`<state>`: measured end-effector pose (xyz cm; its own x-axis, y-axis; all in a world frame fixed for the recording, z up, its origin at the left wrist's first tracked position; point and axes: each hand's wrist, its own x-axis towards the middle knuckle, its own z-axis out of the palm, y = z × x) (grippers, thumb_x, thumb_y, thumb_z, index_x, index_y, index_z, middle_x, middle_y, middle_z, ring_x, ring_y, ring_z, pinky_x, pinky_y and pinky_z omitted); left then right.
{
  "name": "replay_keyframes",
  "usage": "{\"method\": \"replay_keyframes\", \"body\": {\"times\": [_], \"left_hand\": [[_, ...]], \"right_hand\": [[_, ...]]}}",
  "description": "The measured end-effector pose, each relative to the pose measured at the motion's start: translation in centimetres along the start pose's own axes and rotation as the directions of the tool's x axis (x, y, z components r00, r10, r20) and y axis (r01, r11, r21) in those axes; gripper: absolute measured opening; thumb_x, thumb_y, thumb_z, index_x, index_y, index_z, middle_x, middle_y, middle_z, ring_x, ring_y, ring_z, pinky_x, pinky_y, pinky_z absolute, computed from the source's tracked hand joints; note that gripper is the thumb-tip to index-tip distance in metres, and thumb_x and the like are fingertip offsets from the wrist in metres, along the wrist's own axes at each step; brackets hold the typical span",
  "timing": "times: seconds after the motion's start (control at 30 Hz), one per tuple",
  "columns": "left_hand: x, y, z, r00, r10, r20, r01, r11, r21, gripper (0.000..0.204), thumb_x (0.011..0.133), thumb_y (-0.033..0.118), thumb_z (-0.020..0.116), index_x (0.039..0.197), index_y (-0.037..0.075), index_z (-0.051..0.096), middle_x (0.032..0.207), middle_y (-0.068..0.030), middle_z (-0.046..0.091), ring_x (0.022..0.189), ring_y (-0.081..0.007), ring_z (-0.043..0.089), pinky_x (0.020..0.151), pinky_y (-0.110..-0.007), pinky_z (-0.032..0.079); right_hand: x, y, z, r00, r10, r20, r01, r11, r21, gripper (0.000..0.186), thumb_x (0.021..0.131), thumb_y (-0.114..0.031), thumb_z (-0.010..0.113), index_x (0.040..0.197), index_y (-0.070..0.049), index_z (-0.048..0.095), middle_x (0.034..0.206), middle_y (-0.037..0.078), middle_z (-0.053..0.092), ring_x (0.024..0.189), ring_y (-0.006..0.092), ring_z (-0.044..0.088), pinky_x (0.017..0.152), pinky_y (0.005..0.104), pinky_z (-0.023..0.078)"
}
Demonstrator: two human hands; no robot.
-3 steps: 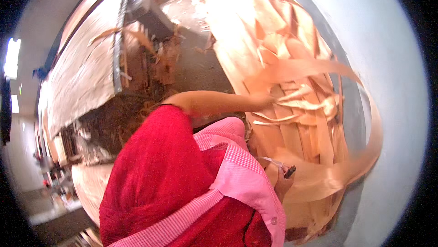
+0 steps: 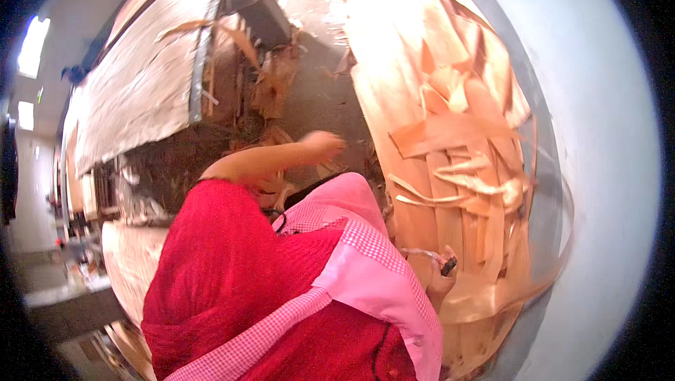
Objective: The person trims wood veneer sheets using a utility knife while checking the length with a bamboo measuring stick. They handle thin wood sheets by hand, cutting along the edges to remove strips and setting the trimmed sheets aside.
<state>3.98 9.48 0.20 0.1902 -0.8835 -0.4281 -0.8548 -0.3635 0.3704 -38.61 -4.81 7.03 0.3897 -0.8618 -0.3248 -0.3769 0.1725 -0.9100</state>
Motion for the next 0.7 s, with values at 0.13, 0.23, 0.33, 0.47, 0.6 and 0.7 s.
{"method": "replay_keyframes", "body": {"times": [0.13, 0.23, 0.33, 0.47, 0.6, 0.7], "left_hand": [[-12.5, -14.2, -3.0, 0.393, -0.676, -0.624, 0.434, 0.734, -0.522, 0.02, 0.071, 0.009, 0.055, 0.09, 0.003, 0.061, 0.094, -0.012, 0.059, 0.091, -0.0292, 0.054, 0.074, -0.037, 0.044], [-22.7, -23.3, -1.2, -0.484, -0.874, -0.039, 0.078, 0.002, -0.997, 0.051, 0.079, 0.022, 0.058, 0.122, 0.002, 0.04, 0.121, -0.017, 0.044, 0.107, -0.0297, 0.046, 0.084, -0.039, 0.04], [-24.5, -28.3, -4.2, -0.243, -0.863, 0.442, -0.51, -0.274, -0.815, 0.06, 0.081, 0.033, 0.057, 0.127, 0.002, 0.032, 0.134, -0.0158, 0.025, 0.118, -0.0348, 0.032, 0.087, -0.05, 0.036], [-27.1, -34.2, -2.1, -0.24, -0.857, 0.457, -0.691, -0.18, -0.7, 0.028, 0.08, 0.023, 0.058, 0.096, 0.0, 0.052, 0.094, -0.0127, 0.05, 0.082, -0.0267, 0.048, 0.071, -0.044, 0.042], [-28.6, -36.6, 2.2, -0.578, -0.81, 0.103, -0.197, 0.015, -0.98, 0.007, 0.069, 0.007, 0.056, 0.075, 0.003, 0.056, 0.072, -0.0069, 0.055, 0.054, -0.021, 0.051, 0.052, -0.034, 0.044], [-25.6, -36.3, -6.1, -0.457, -0.867, 0.2, -0.437, 0.024, -0.899, 0.01, 0.07, 0.003, 0.057, 0.079, 0.0, 0.053, 0.071, -0.0076, 0.057, 0.054, -0.0162, 0.054, 0.045, -0.028, 0.043]], "right_hand": [[7.6, -3.3, 4.2, 0.975, -0.055, 0.216, 0.048, 0.998, 0.034, 0.01, 0.077, -0.002, 0.058, 0.088, -0.001, 0.058, 0.085, 0.008, 0.06, 0.062, 0.007, 0.049, 0.054, 0.0201, 0.039], [11.4, -9.1, 12.4, 0.913, 0.012, 0.408, -0.022, 1.0, 0.022, 0.01, 0.078, -0.004, 0.058, 0.088, -0.002, 0.058, 0.072, 0.006, 0.061, 0.049, 0.0041, 0.043, 0.044, 0.0169, 0.03], [16.0, -11.5, 21.4, 0.846, 0.03, 0.532, 0.015, 0.997, -0.081, 0.012, 0.079, -0.005, 0.058, 0.091, -0.002, 0.058, 0.074, 0.007, 0.061, 0.052, 0.0067, 0.047, 0.047, 0.0194, 0.035], [20.4, -14.9, 37.9, 0.709, 0.062, 0.703, 0.074, 0.984, -0.161, 0.016, 0.08, -0.01, 0.057, 0.094, -0.004, 0.058, 0.073, 0.002, 0.06, 0.053, 0.0061, 0.045, 0.048, 0.0205, 0.035], [19.2, -19.2, 60.2, 0.359, -0.044, 0.932, 0.131, 0.991, -0.003, 0.02, 0.077, -0.007, 0.059, 0.094, -0.001, 0.052, 0.074, 0.006, 0.057, 0.061, 0.0145, 0.057, 0.059, 0.0274, 0.047], [18.8, -23.0, 74.7, 0.232, -0.196, 0.953, 0.248, 0.959, 0.137, 0.019, 0.075, -0.012, 0.063, 0.079, -0.004, 0.046, 0.065, 0.006, 0.055, 0.058, 0.0133, 0.058, 0.05, 0.0248, 0.047]]}}
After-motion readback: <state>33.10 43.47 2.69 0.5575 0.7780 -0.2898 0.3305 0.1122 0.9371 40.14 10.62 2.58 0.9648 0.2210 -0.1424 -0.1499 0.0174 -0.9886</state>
